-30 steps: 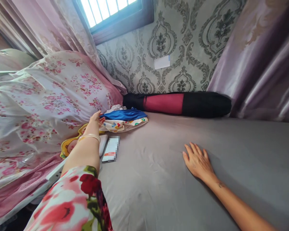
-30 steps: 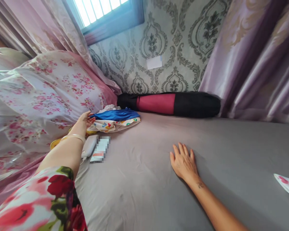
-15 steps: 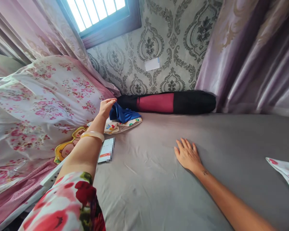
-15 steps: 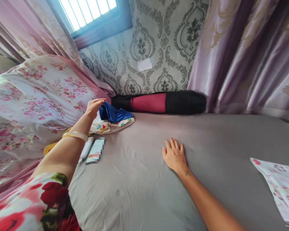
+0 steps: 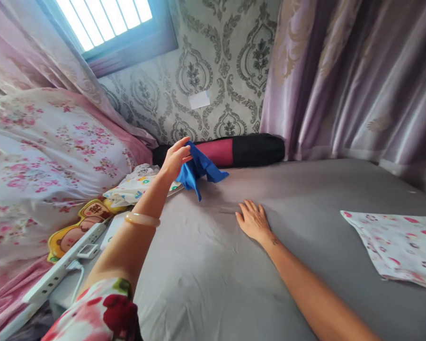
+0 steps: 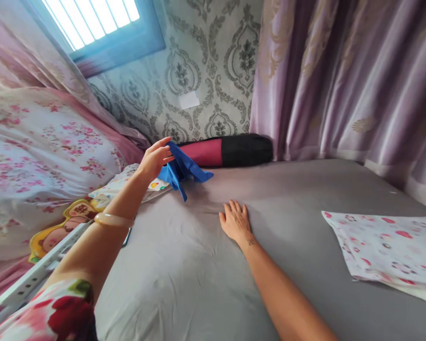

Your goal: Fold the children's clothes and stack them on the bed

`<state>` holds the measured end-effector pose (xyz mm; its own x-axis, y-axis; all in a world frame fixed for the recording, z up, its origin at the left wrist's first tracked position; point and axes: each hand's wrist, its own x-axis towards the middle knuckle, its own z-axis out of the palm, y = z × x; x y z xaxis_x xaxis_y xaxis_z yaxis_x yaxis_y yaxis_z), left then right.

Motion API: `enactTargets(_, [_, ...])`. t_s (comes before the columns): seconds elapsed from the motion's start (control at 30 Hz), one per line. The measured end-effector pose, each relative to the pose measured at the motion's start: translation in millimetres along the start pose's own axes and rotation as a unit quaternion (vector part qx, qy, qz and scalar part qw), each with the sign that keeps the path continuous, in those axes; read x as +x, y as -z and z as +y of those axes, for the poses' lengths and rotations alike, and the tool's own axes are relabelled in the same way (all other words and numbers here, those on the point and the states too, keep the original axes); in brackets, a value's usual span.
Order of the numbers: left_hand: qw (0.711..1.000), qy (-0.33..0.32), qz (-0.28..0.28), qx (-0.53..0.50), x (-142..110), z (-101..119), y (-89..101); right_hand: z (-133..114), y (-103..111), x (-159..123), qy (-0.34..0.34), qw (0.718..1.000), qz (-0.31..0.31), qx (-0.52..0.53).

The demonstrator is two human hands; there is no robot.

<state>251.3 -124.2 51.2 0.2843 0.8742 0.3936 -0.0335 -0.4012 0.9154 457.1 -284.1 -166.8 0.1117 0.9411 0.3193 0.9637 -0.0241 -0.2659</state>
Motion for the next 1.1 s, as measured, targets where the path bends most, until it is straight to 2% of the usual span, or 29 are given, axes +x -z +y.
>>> enactTargets(0.1, [0.999, 0.013, -0.027, -0.039, -12.6, 1.5, -25.0, 3.2, 2.5, 0.6, -0.007, 0.997, 0.029, 0.078])
enactTargets(0.17, [0.997, 0.019, -0.042, -0.06, -21.1, 0.1, -40.2, 4.7, 8.2, 3.6, -0.013, 0.984, 0.081, 0.156])
enactTargets(0.3, [0.995, 0.021, -0.071, -0.074, -37.5, -7.0, -67.2, 1.6, 29.7, 12.9, -0.049, 0.931, 0.247, 0.265])
enactTargets(0.4, [0.991, 0.03, -0.092, -0.091, -49.8, -9.9, -84.9, -3.9, 45.5, 18.2, -0.027, 0.907, 0.3, 0.295])
enactTargets(0.53, [0.983, 0.052, -0.142, -0.105, -66.1, -2.9, -102.9, -4.4, 56.9, 21.3, -0.02, 0.899, 0.318, 0.3])
enactTargets(0.67, [0.976, 0.057, -0.173, -0.116, -74.7, 4.0, -110.9, 6.9, 68.1, 23.6, -0.014, 0.896, 0.321, 0.308])
enactTargets(0.87, [0.983, 0.071, -0.117, -0.125, -74.1, -12.3, -113.2, 20.9, 107.0, 21.6, 0.004, 0.902, 0.227, 0.368])
enactTargets(0.97, [0.98, 0.072, -0.127, -0.133, -77.8, -18.4, -116.4, 18.5, 131.7, 15.2, 0.015, 0.907, 0.18, 0.38])
enactTargets(1.1, [0.968, 0.074, -0.163, -0.177, -86.1, -12.7, -123.3, 13.1, 157.6, 6.6, 0.025, 0.905, 0.161, 0.392])
